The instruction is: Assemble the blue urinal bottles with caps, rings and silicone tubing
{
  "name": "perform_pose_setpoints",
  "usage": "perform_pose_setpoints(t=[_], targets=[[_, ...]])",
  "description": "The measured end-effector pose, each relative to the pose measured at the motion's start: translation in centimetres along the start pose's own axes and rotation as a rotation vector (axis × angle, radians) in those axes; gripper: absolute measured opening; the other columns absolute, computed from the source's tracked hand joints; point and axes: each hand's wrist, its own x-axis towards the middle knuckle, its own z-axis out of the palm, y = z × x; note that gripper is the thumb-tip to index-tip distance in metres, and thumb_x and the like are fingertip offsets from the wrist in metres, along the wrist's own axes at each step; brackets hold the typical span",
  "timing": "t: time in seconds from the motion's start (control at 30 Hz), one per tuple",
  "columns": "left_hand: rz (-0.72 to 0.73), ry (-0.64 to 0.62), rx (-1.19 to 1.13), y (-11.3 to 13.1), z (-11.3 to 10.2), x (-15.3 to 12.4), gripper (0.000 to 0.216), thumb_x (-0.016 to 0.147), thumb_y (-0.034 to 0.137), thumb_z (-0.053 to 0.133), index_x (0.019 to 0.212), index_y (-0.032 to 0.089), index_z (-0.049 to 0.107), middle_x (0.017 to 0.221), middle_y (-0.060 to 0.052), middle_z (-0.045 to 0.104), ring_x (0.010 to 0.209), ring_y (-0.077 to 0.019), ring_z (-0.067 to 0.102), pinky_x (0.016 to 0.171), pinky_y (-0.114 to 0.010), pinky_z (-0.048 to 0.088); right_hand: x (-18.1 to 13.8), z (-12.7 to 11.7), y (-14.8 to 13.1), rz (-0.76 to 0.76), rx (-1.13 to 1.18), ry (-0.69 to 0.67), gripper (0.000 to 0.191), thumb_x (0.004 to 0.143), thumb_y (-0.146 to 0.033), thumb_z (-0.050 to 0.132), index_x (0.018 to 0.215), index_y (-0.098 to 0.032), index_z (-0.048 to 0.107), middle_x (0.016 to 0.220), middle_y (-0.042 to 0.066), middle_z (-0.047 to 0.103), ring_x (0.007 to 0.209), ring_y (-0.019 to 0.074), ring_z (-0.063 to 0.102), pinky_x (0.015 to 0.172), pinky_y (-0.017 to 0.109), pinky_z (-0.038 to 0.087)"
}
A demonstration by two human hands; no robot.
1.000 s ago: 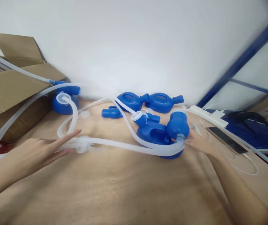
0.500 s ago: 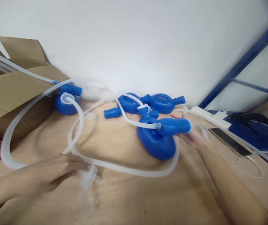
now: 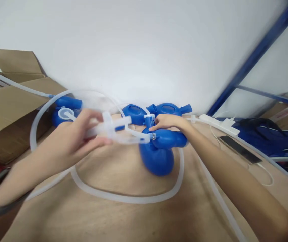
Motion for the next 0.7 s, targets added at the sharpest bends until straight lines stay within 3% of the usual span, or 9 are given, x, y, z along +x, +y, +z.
perform_pose_setpoints(t=[0.07,0.13,0.2,0.3,0.37,0.47,0.6,0.7], targets=[[0.008,0.014,-0.012,-0.1,1.9,3.1,0.055,0.088,0.071,0.061,0.118,0.026,0.052,0.052,0.010,0.049,0.045,-0.0202,0.049,0.052,-0.028,0.039,0.9,0.9,-0.1,-0.037,-0.026,-0.025,0.043,0.076,-0.062,0.085,0.081,-0.020,0.077,0.085,0.007,0.079,0.088,0.0303,0.076,0.079,0.034,0.057],[-0.025,0.034,-0.063,-1.2,4.9,5.0,0.049,0.095,0.058,0.056,0.127,0.021,0.047,0.059,0.007,0.051,0.054,-0.0228,0.057,0.061,-0.030,0.044,1.5,1.4,0.0,-0.104,-0.014,-0.041,0.045,0.077,-0.063,0.084,0.087,-0.019,0.076,0.088,0.007,0.080,0.090,0.0294,0.075,0.080,0.033,0.057],[-0.083,0.139,-0.102,-2.6,7.9,6.1,0.045,0.101,0.042,0.047,0.138,0.016,0.043,0.063,0.006,0.051,0.060,-0.0229,0.057,0.069,-0.032,0.047,1.8,1.7,-0.1,-0.184,0.019,-0.094,0.046,0.076,-0.059,0.086,0.094,-0.019,0.075,0.092,0.008,0.080,0.092,0.0292,0.075,0.079,0.033,0.057],[-0.072,0.167,-0.147,-4.0,11.0,7.1,0.045,0.103,0.028,0.039,0.146,0.017,0.049,0.075,0.001,0.057,0.070,-0.0216,0.060,0.078,-0.035,0.050,1.9,1.8,-0.9,-0.280,0.103,-0.195,0.055,0.074,-0.049,0.091,0.116,-0.021,0.068,0.103,0.007,0.080,0.099,0.0274,0.075,0.082,0.032,0.058],[-0.021,0.124,-0.154,-4.3,12.1,7.4,0.046,0.105,0.029,0.039,0.146,0.021,0.058,0.090,-0.005,0.063,0.080,-0.0218,0.063,0.086,-0.037,0.052,1.7,2.0,-1.8,-0.338,0.142,-0.253,0.063,0.075,-0.041,0.091,0.127,-0.023,0.060,0.112,0.005,0.079,0.106,0.0251,0.075,0.088,0.031,0.058],[0.012,0.024,-0.116,-4.1,13.0,7.1,0.047,0.105,0.048,0.051,0.142,0.023,0.067,0.112,-0.010,0.061,0.088,-0.0233,0.065,0.092,-0.042,0.055,1.2,2.5,-3.1,-0.402,0.112,-0.289,0.055,0.078,-0.031,0.089,0.123,-0.023,0.058,0.117,0.006,0.077,0.112,0.0244,0.073,0.094,0.032,0.056],[0.052,-0.053,0.047,-3.8,13.7,6.4,0.058,0.095,0.062,0.067,0.138,0.024,0.073,0.132,-0.015,0.056,0.101,-0.0311,0.068,0.092,-0.046,0.057,0.3,3.0,-4.1,-0.354,-0.004,-0.187,0.040,0.079,-0.028,0.087,0.111,-0.023,0.063,0.108,0.004,0.077,0.107,0.0271,0.073,0.089,0.032,0.055],[0.038,-0.104,0.122,-4.0,14.0,6.2,0.059,0.099,0.061,0.063,0.149,0.029,0.066,0.143,-0.017,0.052,0.093,-0.0289,0.070,0.086,-0.044,0.058,-0.2,3.2,-4.5,-0.337,-0.021,-0.115,0.035,0.079,-0.027,0.085,0.106,-0.023,0.063,0.106,0.004,0.077,0.105,0.0268,0.072,0.085,0.032,0.053]])
